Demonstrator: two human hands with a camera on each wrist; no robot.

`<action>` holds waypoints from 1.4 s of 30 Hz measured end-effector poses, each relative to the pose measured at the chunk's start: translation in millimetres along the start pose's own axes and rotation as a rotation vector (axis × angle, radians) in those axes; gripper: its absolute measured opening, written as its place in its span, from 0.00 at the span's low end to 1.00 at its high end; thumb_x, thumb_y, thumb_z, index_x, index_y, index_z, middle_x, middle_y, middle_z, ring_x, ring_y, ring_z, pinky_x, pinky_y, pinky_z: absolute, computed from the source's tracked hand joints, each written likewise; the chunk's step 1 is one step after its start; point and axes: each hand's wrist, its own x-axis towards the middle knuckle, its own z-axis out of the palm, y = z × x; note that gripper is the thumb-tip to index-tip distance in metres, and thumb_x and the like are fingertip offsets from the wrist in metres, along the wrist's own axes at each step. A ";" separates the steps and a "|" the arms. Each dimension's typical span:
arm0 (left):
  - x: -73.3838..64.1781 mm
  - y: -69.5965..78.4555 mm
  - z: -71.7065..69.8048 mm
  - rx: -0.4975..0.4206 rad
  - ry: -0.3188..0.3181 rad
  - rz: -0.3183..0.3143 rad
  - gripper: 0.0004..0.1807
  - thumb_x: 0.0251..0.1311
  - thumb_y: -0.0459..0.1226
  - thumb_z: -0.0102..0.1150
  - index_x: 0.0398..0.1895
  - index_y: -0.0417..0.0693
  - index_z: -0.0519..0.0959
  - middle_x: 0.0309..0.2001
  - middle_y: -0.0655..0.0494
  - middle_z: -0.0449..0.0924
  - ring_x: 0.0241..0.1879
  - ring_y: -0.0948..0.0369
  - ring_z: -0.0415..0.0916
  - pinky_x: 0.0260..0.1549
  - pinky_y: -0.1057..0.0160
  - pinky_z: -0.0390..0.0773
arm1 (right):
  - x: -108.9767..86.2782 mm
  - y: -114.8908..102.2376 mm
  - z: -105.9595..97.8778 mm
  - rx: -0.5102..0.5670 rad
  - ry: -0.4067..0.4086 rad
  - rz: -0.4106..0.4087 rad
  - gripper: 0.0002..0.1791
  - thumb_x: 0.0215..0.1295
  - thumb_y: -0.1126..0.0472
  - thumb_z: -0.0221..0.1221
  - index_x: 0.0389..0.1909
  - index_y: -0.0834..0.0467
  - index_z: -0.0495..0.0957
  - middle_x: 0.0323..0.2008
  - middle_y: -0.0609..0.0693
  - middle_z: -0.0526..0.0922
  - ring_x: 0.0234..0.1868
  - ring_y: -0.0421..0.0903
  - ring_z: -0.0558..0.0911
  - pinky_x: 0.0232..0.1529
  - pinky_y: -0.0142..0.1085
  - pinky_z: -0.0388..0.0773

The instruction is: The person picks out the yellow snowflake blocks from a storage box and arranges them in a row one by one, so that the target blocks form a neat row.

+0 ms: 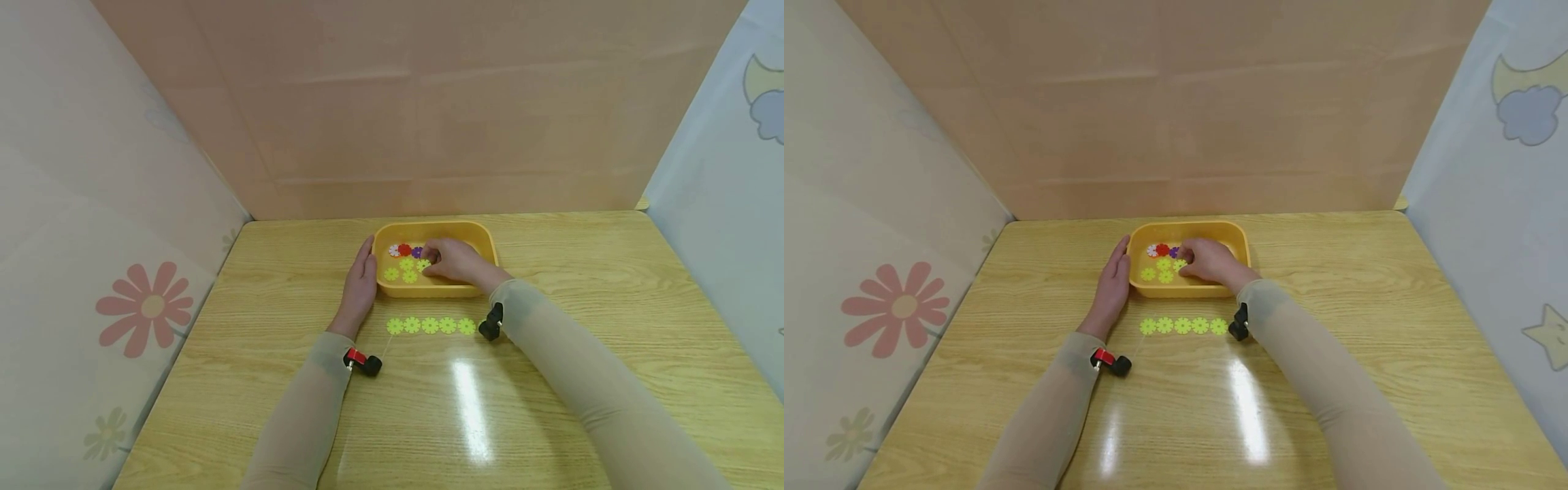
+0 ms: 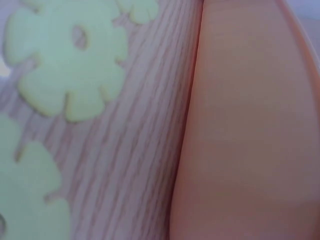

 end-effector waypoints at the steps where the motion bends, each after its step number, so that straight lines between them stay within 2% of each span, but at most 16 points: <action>1: 0.1 0.1 0.1 -0.001 -0.002 0.000 0.34 0.90 0.54 0.32 0.92 0.59 0.53 0.89 0.63 0.53 0.87 0.58 0.48 0.85 0.50 0.52 | 0.0 0.2 0.0 -0.003 0.002 0.002 0.15 0.70 0.57 0.76 0.51 0.58 0.86 0.43 0.52 0.87 0.46 0.51 0.82 0.56 0.50 0.80; 11: 0.2 -1.0 0.4 0.003 -0.001 0.001 0.33 0.90 0.55 0.31 0.92 0.63 0.53 0.89 0.64 0.53 0.87 0.59 0.48 0.85 0.50 0.52 | -0.4 0.8 -0.4 -0.008 0.024 0.022 0.16 0.70 0.52 0.76 0.50 0.59 0.89 0.43 0.51 0.90 0.45 0.50 0.84 0.56 0.48 0.82; 16: 0.1 -1.5 0.8 0.002 -0.004 0.006 0.33 0.90 0.54 0.32 0.92 0.60 0.54 0.88 0.63 0.53 0.87 0.58 0.48 0.85 0.48 0.52 | -2.3 0.6 -1.7 0.019 0.078 0.009 0.17 0.71 0.53 0.76 0.51 0.60 0.89 0.42 0.52 0.89 0.44 0.51 0.83 0.53 0.47 0.82; 26: 0.6 -0.9 0.2 0.010 0.003 0.009 0.33 0.90 0.54 0.32 0.92 0.61 0.54 0.88 0.62 0.54 0.87 0.58 0.49 0.85 0.50 0.52 | -11.4 -8.9 -11.3 0.067 0.165 -0.038 0.17 0.70 0.53 0.77 0.51 0.59 0.89 0.40 0.50 0.88 0.41 0.50 0.83 0.47 0.47 0.80; 33: 1.7 -1.8 -0.1 0.015 0.003 -0.002 0.33 0.90 0.55 0.31 0.92 0.62 0.54 0.88 0.63 0.54 0.87 0.58 0.49 0.85 0.49 0.52 | -28.8 -19.9 -22.1 0.095 0.197 -0.066 0.18 0.70 0.51 0.77 0.52 0.57 0.89 0.41 0.49 0.88 0.42 0.50 0.82 0.46 0.46 0.80; 38: 2.2 -1.8 0.7 0.012 0.005 0.007 0.34 0.90 0.55 0.31 0.92 0.60 0.54 0.88 0.62 0.54 0.87 0.57 0.49 0.85 0.49 0.53 | -43.2 -18.2 -27.3 0.048 0.241 -0.121 0.17 0.69 0.52 0.77 0.51 0.56 0.89 0.40 0.48 0.88 0.41 0.48 0.82 0.44 0.45 0.80; 42: 2.1 -0.2 2.2 0.018 0.003 0.007 0.33 0.90 0.54 0.31 0.92 0.62 0.54 0.88 0.62 0.54 0.87 0.58 0.49 0.85 0.50 0.52 | -58.3 -14.5 -31.4 0.029 0.267 -0.134 0.17 0.69 0.51 0.78 0.52 0.56 0.89 0.40 0.47 0.87 0.40 0.48 0.82 0.41 0.45 0.78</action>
